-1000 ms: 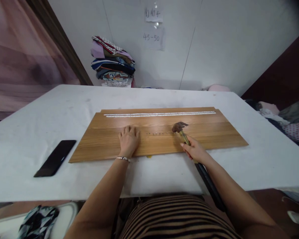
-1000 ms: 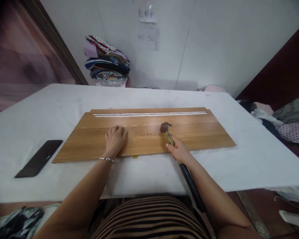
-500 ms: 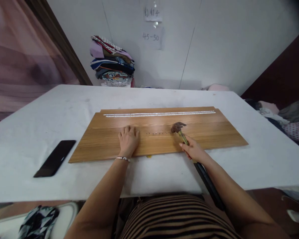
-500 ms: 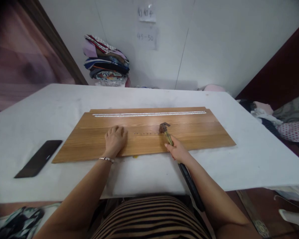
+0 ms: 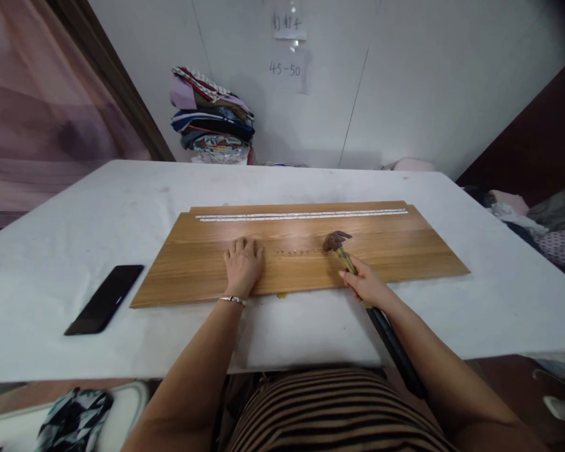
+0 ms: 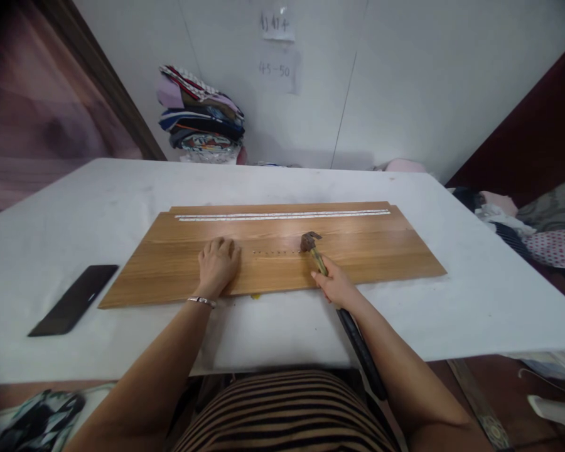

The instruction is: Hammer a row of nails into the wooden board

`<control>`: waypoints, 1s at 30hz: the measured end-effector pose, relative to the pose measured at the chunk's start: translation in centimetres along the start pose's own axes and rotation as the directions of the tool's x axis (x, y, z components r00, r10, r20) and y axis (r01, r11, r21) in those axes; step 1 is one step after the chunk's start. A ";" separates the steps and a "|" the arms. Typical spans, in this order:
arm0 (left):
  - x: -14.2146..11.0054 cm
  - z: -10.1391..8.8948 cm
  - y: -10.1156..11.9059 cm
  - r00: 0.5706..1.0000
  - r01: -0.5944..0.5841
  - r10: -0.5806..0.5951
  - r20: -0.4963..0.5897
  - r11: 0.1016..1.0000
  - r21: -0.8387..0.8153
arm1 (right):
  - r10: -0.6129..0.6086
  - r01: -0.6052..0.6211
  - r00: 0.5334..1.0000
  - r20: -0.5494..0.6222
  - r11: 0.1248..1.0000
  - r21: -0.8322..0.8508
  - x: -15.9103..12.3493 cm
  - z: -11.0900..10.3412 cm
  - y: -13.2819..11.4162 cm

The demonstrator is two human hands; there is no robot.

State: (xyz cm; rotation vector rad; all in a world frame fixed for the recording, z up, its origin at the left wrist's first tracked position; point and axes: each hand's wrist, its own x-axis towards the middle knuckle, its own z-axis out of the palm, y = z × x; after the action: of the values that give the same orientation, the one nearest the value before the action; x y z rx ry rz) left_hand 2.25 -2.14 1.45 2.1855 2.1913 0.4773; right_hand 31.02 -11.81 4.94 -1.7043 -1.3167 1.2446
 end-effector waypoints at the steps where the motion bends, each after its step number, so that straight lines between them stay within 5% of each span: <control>1: 0.0 0.0 0.0 1.000 0.001 -0.001 0.002 1.000 -0.001 | -0.002 0.002 1.000 -0.002 1.000 0.001 0.0 0.0 -0.1; 30: -0.1 -0.2 0.1 1.000 0.001 -0.001 0.013 1.000 -0.018 | 0.000 0.000 1.000 0.007 1.000 0.025 0.3 0.0 0.1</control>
State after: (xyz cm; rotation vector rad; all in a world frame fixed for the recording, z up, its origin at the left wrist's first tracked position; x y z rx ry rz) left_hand 2.28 -2.25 1.63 2.1723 2.1728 0.4792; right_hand 31.06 -11.60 4.76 -1.6840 -1.2999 1.2631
